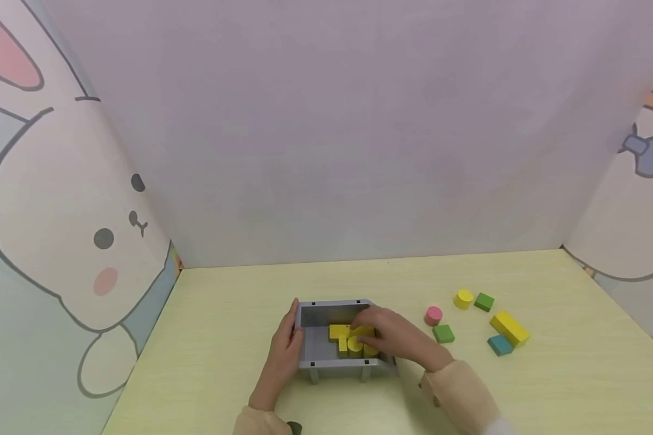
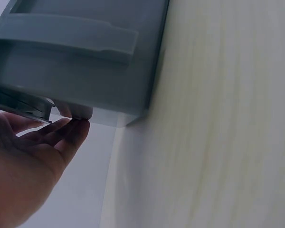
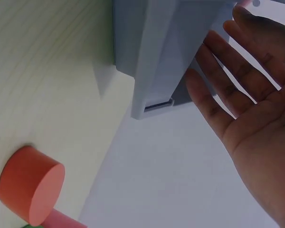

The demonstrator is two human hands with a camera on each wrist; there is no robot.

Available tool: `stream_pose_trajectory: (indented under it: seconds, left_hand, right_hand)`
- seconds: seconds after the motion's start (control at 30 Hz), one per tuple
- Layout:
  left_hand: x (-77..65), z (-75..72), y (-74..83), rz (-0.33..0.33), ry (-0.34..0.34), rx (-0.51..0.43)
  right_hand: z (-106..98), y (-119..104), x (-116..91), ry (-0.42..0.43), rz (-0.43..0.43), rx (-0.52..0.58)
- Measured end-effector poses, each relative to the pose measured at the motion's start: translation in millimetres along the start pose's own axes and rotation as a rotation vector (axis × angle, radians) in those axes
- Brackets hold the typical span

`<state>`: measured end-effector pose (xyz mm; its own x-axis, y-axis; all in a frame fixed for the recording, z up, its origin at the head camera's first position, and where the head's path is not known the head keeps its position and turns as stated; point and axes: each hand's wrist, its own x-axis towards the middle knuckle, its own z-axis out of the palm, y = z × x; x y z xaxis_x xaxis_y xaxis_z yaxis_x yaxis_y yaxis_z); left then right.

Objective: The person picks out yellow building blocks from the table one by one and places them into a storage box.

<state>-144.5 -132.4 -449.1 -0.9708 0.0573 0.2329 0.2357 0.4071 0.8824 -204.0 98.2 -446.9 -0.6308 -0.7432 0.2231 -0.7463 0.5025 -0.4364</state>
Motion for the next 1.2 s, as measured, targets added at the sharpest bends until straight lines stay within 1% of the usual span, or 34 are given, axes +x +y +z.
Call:
stream_pose_trajectory:
  seconds: [0.17, 0.3, 0.37, 0.5, 0.57, 0.7, 0.8, 0.93, 1.03, 1.1, 1.2]
  left_hand:
    - [-0.4, 0.0, 0.8, -0.008, -0.003, 0.003]
    - [0.3, -0.2, -0.7, 0.004, -0.006, 0.000]
    - [1.5, 1.4, -8.0, 0.003, -0.004, 0.002]
    - [4.7, 6.0, -27.4, 0.005, 0.008, 0.006]
    - [5.6, 7.2, -32.8, 0.015, 0.015, 0.010]
    - [2.6, 3.1, -11.8, 0.006, 0.009, -0.003]
    - [1.0, -0.4, 3.4, -0.008, 0.001, -0.002]
    - [4.2, 3.2, -13.5, 0.003, 0.002, 0.003]
    - [6.3, 6.4, -28.6, 0.000, 0.004, 0.012]
    - [6.6, 7.4, -33.3, 0.000, 0.006, 0.019]
    - [6.9, 7.9, -36.0, 0.002, 0.007, 0.015]
  right_hand:
    - [-4, 6, -5, 0.026, -0.022, -0.022]
    - [-8, 10, -10, 0.052, -0.029, -0.024]
    - [-10, 12, -12, 0.068, -0.024, -0.025]
    - [-14, 17, -17, 0.095, -0.010, -0.025]
    - [-15, 20, -19, 0.108, -0.008, -0.022]
    - [-19, 27, -23, 0.153, -0.022, -0.026]
    - [-23, 32, -28, 0.177, 0.014, -0.030]
    - [-27, 37, -34, 0.176, 0.100, -0.020]
    - [-30, 44, -38, 0.178, 0.142, -0.013]
    - [-31, 48, -42, 0.182, 0.163, -0.012]
    - [-33, 54, -47, 0.186, 0.194, -0.010]
